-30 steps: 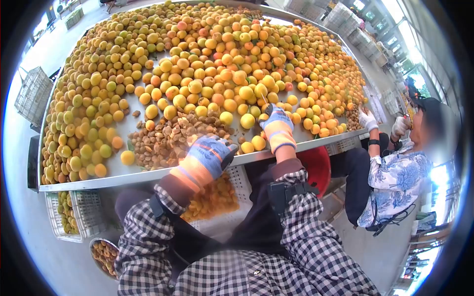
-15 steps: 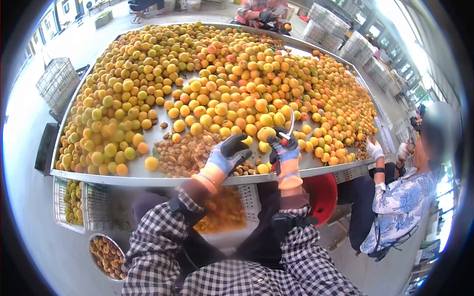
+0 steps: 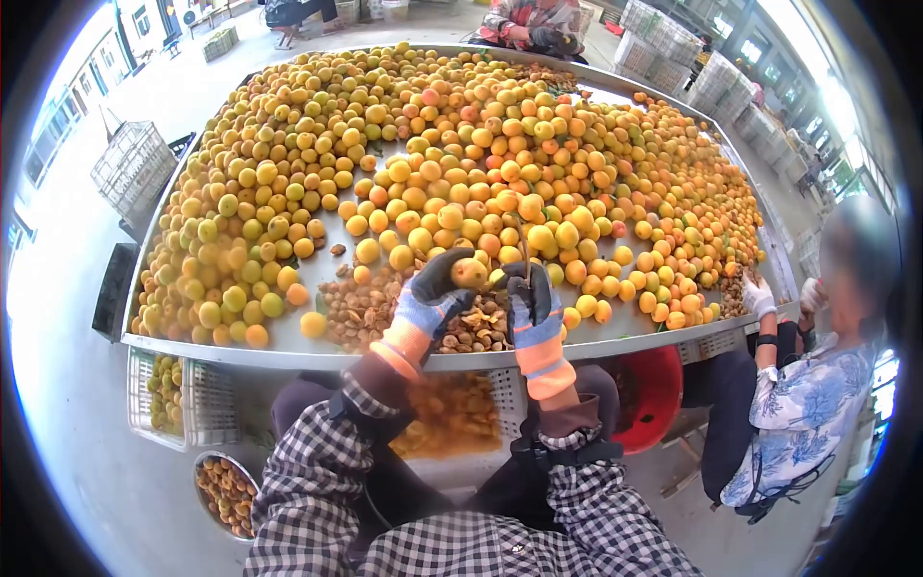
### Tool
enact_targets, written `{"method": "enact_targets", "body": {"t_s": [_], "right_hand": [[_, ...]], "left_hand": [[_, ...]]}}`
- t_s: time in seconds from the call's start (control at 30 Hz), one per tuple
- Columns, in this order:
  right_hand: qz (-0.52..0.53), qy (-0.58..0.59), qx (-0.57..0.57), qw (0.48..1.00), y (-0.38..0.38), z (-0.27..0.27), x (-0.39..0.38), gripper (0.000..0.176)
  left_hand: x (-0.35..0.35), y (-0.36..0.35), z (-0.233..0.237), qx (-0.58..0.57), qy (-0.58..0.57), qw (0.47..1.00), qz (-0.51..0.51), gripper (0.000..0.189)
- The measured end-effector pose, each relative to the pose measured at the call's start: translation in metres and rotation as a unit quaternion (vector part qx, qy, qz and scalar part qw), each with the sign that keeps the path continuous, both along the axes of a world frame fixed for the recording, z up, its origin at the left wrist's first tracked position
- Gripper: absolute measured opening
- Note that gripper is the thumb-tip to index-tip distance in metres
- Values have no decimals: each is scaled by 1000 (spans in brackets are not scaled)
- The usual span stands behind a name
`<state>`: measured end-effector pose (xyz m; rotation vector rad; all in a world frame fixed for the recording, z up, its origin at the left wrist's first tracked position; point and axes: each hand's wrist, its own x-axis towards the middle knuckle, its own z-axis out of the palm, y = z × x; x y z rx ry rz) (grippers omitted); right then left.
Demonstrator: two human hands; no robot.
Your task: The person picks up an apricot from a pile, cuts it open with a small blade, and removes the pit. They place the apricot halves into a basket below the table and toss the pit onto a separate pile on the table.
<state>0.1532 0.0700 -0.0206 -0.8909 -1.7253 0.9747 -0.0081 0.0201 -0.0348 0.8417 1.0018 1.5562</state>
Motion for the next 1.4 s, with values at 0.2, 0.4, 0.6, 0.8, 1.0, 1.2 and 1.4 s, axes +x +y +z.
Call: {"method": "enact_targets", "body": {"t_s": [0.2, 0.4, 0.6, 0.8, 1.0, 1.2, 1.4], "right_hand": [[79, -11, 31, 996, -7, -9, 11, 23], [78, -135, 114, 981, -5, 1, 12, 26], [98, -118, 108, 982, -6, -6, 11, 31], [78, -190, 165, 965, -11, -2, 7, 33], [73, -144, 216, 963, -13, -13, 1, 32], [99, -136, 161, 972, -16, -13, -2, 39], [82, -134, 181, 971, -17, -10, -3, 38]], "left_hand": [[-12, -5, 18, 23, -18, 1000, 6, 58], [-15, -7, 23, 32, 23, 999, -24, 58], [-19, -9, 21, 37, 48, 998, -33, 56], [-24, -8, 11, 61, 116, 991, -18, 54], [-24, -10, 13, 88, 125, 988, -7, 54], [-14, -15, 26, 82, 104, 991, -1, 47], [-9, -14, 25, 48, 14, 998, -39, 60]]}}
